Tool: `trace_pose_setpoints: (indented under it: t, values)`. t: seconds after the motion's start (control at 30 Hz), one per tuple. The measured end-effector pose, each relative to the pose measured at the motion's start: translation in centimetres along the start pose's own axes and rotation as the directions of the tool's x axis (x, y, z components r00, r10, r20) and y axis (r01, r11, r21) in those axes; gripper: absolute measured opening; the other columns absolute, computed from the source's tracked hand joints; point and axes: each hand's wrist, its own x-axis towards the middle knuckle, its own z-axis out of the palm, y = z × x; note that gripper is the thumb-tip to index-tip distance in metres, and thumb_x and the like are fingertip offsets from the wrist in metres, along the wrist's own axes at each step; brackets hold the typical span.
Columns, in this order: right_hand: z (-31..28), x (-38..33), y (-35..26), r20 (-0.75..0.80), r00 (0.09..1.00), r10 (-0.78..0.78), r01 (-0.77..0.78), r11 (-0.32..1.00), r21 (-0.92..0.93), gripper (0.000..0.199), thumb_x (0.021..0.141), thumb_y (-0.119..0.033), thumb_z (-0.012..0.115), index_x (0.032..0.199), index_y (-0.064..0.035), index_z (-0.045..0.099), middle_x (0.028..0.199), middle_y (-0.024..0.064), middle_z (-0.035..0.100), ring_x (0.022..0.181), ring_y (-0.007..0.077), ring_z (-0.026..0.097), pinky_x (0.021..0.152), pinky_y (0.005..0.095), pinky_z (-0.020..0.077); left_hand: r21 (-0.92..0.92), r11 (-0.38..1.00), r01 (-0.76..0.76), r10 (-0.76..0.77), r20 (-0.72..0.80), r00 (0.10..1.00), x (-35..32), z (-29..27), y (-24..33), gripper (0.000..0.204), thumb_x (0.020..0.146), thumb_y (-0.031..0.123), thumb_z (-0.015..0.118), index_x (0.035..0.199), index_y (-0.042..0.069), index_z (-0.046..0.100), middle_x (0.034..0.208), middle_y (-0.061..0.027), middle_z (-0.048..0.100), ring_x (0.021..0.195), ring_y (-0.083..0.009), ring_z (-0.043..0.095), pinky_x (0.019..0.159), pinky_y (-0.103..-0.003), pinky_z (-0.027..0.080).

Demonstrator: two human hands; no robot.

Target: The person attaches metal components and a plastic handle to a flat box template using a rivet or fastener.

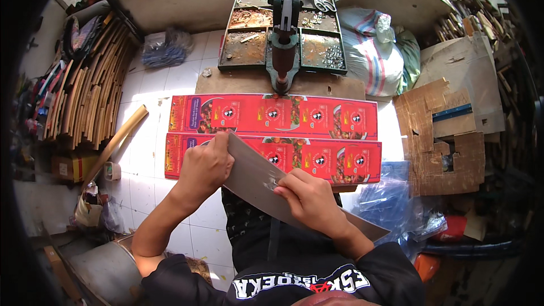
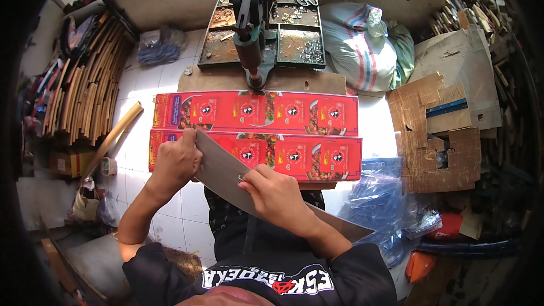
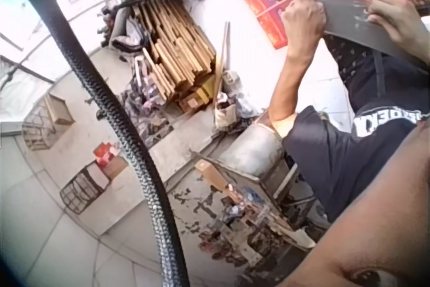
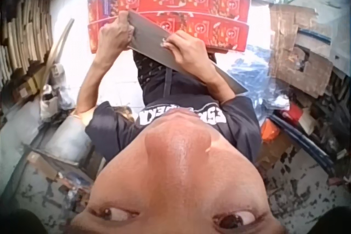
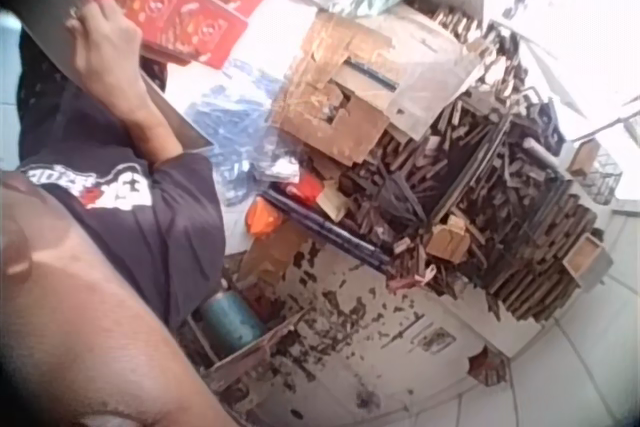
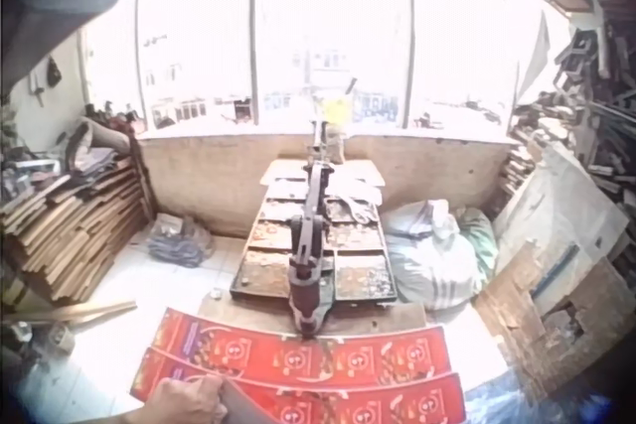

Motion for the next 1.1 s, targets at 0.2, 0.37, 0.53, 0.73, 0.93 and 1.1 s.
trace_pose_setpoints:
  t: [0.2,0.37,0.53,0.73,0.93,1.1]
  values:
    - [-0.2,0.0,0.1,0.005,1.0,-0.016,0.016,1.0,-0.013,0.013,0.09,-0.018,0.065,0.086,-0.0059,0.061,0.078,0.0093,0.056,0.065,0.0321,0.061,0.056,0.0408,0.0472,-0.016,1.0,0.011,-0.011,0.004,1.0,0.2,0.1,0.0,0.026,0.083,0.008,0.058,0.105,-0.003,0.049,0.065,-0.0157,0.06,0.055,-0.0311,0.063,0.048,-0.041,0.049]
    - [-0.6,-1.9,0.8,0.049,0.997,0.064,-0.067,0.996,0.062,0.011,0.085,-0.011,0.07,0.082,-0.0024,0.065,0.073,0.0113,0.059,0.063,0.0298,0.06,0.057,0.0368,0.0457,0.166,0.872,0.461,-0.41,-0.268,0.872,-1.0,-5.7,-8.6,0.013,0.093,0.005,0.043,0.101,-0.004,0.041,0.063,-0.0242,0.058,0.059,-0.043,0.061,0.052,-0.05,0.047]
    - [-1.9,-1.7,2.6,-0.075,0.975,0.207,-0.197,0.973,0.12,0.009,0.084,-0.006,0.069,0.081,0.0013,0.064,0.07,0.0107,0.06,0.06,0.0212,0.059,0.056,0.0308,0.0433,-0.209,0.825,0.525,-0.563,-0.226,0.795,-1.4,-5.1,-9.6,0.021,0.103,0.02,0.036,0.101,0.002,0.046,0.064,-0.0205,0.057,0.055,-0.0348,0.061,0.051,-0.044,0.045]
    - [-4.7,-0.1,2.9,-0.14,0.97,0.197,-0.165,0.963,0.213,0.013,0.087,-0.008,0.068,0.081,0.0024,0.063,0.069,0.0085,0.059,0.062,0.0162,0.056,0.058,0.0294,0.0422,0.142,0.817,0.559,-0.448,-0.453,0.771,-4.4,-3.3,-11.8,0.009,0.094,0.004,0.04,0.093,0.0,0.048,0.065,-0.014,0.054,0.065,-0.0291,0.061,0.061,-0.042,0.047]
    - [-4.8,-0.4,3.5,-0.129,0.97,0.206,-0.159,0.94,0.303,0.014,0.087,-0.008,0.068,0.08,0.0022,0.062,0.068,0.0067,0.058,0.062,0.014,0.053,0.058,0.0277,0.0403,-0.465,0.838,0.284,-0.451,-0.299,0.841,-4.8,-0.2,-7.8,0.019,0.075,-0.011,0.036,0.079,-0.003,0.052,0.069,-0.0073,0.057,0.066,-0.0124,0.055,0.066,-0.027,0.047]
    - [-4.5,-0.5,3.1,-0.074,0.982,0.171,-0.142,0.944,0.296,0.012,0.085,-0.006,0.068,0.08,0.0024,0.062,0.068,0.007,0.057,0.063,0.0151,0.053,0.058,0.028,0.0402,-0.947,0.321,-0.022,-0.387,-0.152,0.91,-1.5,1.0,-0.3,0.021,0.096,0.005,0.048,0.113,-0.006,0.056,0.101,-0.014,0.066,0.094,-0.0188,0.065,0.089,-0.032,0.052]
